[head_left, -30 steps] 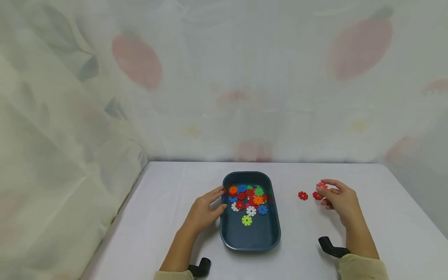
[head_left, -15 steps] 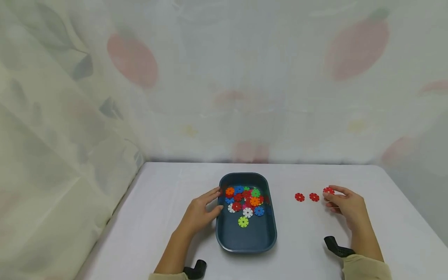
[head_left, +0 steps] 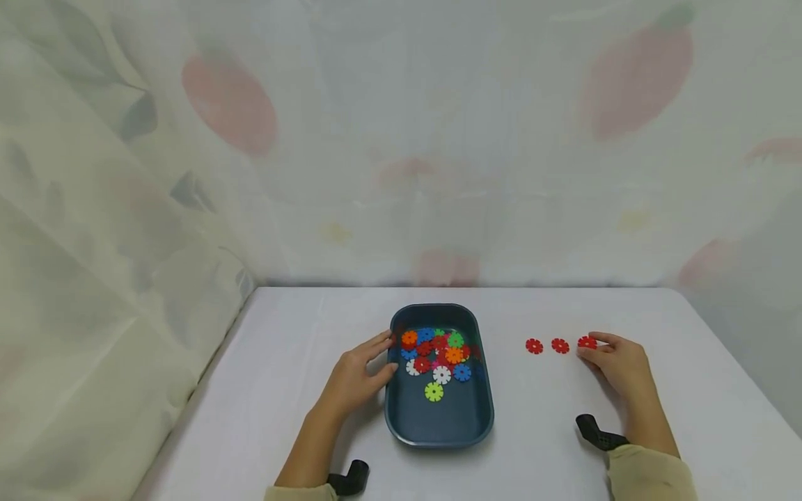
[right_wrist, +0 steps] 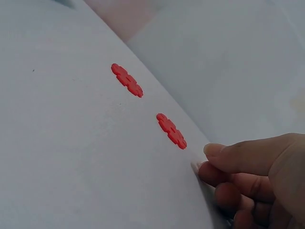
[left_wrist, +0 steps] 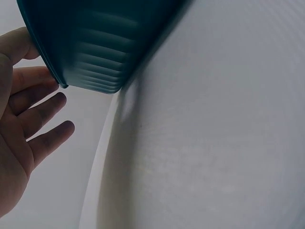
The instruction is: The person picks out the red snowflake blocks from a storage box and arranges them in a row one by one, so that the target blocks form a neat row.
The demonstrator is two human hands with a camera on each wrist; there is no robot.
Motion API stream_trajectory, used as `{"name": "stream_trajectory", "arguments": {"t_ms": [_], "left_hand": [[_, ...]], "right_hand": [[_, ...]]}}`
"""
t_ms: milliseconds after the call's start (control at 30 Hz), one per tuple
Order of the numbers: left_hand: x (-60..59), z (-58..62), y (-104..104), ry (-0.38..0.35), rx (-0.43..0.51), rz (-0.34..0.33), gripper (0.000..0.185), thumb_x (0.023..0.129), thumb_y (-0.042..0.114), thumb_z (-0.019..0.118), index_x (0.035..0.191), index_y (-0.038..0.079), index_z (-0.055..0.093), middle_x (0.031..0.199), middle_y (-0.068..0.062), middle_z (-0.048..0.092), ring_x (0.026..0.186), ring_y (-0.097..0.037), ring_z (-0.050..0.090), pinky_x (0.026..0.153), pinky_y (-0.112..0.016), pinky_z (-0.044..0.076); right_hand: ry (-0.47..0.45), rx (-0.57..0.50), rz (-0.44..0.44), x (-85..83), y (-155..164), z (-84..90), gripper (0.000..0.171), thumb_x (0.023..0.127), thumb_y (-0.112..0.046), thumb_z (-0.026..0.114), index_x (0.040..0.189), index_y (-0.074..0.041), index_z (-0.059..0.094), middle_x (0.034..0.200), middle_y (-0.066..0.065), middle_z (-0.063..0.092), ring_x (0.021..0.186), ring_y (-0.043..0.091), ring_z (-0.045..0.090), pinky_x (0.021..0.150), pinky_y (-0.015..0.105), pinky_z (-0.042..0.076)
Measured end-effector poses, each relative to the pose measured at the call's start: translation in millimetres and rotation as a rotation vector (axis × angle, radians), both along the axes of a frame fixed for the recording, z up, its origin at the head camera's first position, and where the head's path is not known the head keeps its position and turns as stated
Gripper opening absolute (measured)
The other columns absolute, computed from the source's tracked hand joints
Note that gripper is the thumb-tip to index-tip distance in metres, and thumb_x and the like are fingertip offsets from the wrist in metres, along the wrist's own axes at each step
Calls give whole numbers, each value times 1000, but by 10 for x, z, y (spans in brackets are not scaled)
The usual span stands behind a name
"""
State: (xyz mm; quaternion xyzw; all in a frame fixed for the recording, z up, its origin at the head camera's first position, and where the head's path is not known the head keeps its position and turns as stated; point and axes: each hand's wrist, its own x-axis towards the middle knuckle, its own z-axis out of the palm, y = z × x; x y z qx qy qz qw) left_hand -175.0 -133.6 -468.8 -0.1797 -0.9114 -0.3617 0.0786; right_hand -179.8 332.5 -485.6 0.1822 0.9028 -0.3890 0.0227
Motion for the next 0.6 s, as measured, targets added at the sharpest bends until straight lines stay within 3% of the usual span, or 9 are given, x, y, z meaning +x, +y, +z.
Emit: {"name": "stream_trajectory", "arguments": {"t_ms": [167,367,600], "left_hand": [[-4,6,2,-15,-3,5,47,85,33,69,128,15,60,138,11,51,127,-11,49,99,-37,45],[-2,22,7,-26,-9,4,48,85,32,69,129,16,59,139,10,50,128,-12,48,100,-38,45],[9,35,2,-33,0,5,47,84,32,69,128,17,60,138,10,51,128,-13,48,99,-40,45]], "right_hand": [[-17,9,-26,-5,-2,-7,70,84,-50,63,137,-6,47,99,16,63,94,30,51,70,37,42],[-31,98,-77,28,24,-11,72,86,-51,59,135,-1,47,112,26,53,99,39,46,72,46,45],[-40,204,-8,28,1,-14,70,85,-53,59,133,-3,50,112,27,54,101,43,49,70,48,47]]}}
